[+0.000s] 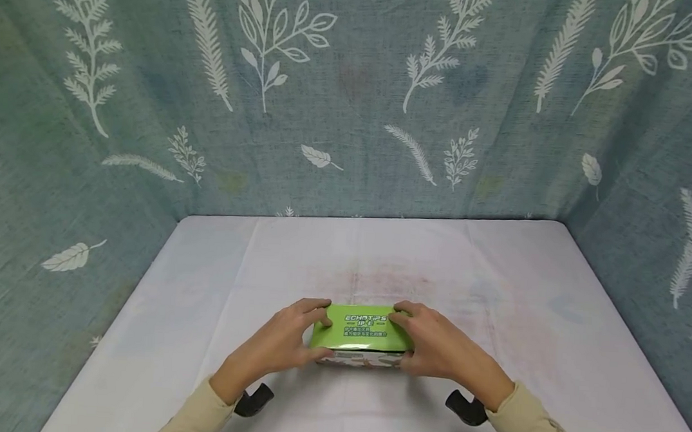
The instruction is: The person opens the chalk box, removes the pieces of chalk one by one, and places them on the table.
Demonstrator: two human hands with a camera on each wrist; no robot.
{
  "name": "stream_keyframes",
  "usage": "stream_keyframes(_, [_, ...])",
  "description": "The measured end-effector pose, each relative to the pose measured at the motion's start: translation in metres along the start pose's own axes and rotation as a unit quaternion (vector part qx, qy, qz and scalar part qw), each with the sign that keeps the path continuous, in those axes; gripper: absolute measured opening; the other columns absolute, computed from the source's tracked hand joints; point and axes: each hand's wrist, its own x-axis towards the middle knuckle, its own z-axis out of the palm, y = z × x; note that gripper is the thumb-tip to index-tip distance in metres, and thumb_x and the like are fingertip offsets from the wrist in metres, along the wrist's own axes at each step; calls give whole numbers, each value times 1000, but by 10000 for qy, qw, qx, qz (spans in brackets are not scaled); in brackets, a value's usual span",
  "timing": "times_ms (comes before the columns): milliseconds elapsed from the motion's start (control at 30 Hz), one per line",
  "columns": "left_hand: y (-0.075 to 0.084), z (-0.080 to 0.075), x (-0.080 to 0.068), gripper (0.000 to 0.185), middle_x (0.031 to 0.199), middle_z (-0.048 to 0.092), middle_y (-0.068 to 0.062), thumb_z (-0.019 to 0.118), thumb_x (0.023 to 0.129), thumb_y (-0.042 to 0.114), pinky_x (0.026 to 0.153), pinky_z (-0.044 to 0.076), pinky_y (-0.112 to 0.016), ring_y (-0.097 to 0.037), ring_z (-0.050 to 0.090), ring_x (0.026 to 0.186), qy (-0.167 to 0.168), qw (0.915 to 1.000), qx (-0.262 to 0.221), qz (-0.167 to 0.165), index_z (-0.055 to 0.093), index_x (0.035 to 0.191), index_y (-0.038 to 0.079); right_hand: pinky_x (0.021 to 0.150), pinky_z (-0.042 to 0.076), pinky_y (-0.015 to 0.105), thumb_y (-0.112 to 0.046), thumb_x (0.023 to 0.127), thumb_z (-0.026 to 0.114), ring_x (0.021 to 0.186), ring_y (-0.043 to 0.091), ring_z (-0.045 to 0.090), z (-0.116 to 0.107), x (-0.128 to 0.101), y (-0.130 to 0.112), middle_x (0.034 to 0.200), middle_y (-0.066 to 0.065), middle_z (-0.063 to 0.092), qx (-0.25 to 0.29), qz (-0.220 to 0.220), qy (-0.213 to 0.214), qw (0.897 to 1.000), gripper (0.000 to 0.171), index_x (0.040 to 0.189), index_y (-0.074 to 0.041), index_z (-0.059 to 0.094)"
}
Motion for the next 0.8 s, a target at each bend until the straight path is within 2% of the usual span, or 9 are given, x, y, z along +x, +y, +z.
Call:
stream_keyframes(233, [-10,0,-1,40,132,53,-9,79,75,45,96,48,-38,-24,49,122,50,9991,-425,72,72,100,15,81,51,40,-11,63,70,116,32,51,3,-4,3,132,14,49,119,95,211,9997,63,125,-5,60])
stream_keyframes(467, [-16,3,-1,42,130,56,-9,78,75,46,99,46,-38,-21,49,122,240,9962,-803,220,74,101,14,78,50,41,-14,67,70,118,30,48,7,-8,5,135,11,46,444,265,285,9983,63,128,-9,59])
stream_keyframes(633, [-17,4,-2,44,131,55,-8,75,76,51,99,46,-39,-22,48,123,228,9956,-885,216,73,102,15,81,52,43,-23,74,78,118,29,49,13,-12,12,134,10,48,639,66,648,9958,58,127,-10,61])
stream_keyframes(800, [-20,5,-3,43,129,57,-9,73,77,53,98,47,-40,-20,49,122,335,9931,-1066,345,73,100,16,87,49,50,-31,73,83,119,30,49,17,-13,19,133,7,52,918,-126,920,9914,60,127,-12,62])
